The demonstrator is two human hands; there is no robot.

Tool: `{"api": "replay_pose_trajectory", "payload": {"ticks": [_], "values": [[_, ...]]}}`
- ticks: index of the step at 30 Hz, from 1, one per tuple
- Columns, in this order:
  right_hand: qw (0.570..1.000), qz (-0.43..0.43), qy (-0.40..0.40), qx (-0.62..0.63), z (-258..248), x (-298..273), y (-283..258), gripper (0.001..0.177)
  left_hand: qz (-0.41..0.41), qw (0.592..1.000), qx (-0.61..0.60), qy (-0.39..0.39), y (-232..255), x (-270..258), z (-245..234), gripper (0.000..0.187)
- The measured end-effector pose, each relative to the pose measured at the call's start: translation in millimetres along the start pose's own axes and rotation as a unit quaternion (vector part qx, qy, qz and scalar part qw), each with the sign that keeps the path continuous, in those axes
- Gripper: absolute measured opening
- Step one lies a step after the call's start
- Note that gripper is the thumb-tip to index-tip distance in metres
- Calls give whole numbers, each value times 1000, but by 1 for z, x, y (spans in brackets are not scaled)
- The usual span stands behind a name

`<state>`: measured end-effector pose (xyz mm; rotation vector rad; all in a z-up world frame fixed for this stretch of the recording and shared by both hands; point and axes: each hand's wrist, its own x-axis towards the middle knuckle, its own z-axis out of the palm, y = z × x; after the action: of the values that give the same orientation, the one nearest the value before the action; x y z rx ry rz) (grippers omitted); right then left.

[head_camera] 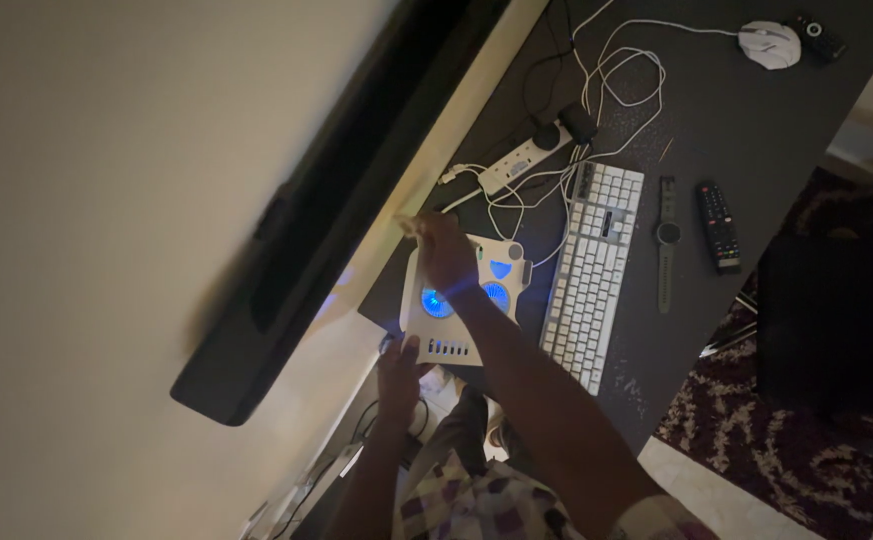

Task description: Cleaning a desk and electronic equipment using a cloth.

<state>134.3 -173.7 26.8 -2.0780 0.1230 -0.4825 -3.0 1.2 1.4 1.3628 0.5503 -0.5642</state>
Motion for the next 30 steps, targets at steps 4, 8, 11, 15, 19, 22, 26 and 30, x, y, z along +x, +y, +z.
{"api": "replay_pose_trajectory", "payload": {"ticks": [4,8,11,15,19,22,26,30], "values": [[976,151,-112,-112,17,-4,44,24,-7,1000,2,2,1,1,-1,36],[968,24,-63,-242,32,-23,86,19,-8,1000,-3,2,0,1,-1,38],[997,59,-34,21,-2,-10,33,40,10,1000,-15,-14,6,-2,3,38],[998,-46,-52,3,-26,-10,24,45,13,999,-21,-21,-3,3,-4,37],[975,-170,-138,-18,-43,-2,21,59,-5,1000,-9,-11,5,2,-1,36],[975,-144,-167,-26,-35,-9,27,58,-15,1000,6,-4,11,1,0,35],[982,-175,-68,37,-27,-25,32,44,98,960,261,-11,1,15,-12,33],[986,-112,-117,36,-35,-51,12,49,102,955,280,-14,-12,15,-19,32]]}}
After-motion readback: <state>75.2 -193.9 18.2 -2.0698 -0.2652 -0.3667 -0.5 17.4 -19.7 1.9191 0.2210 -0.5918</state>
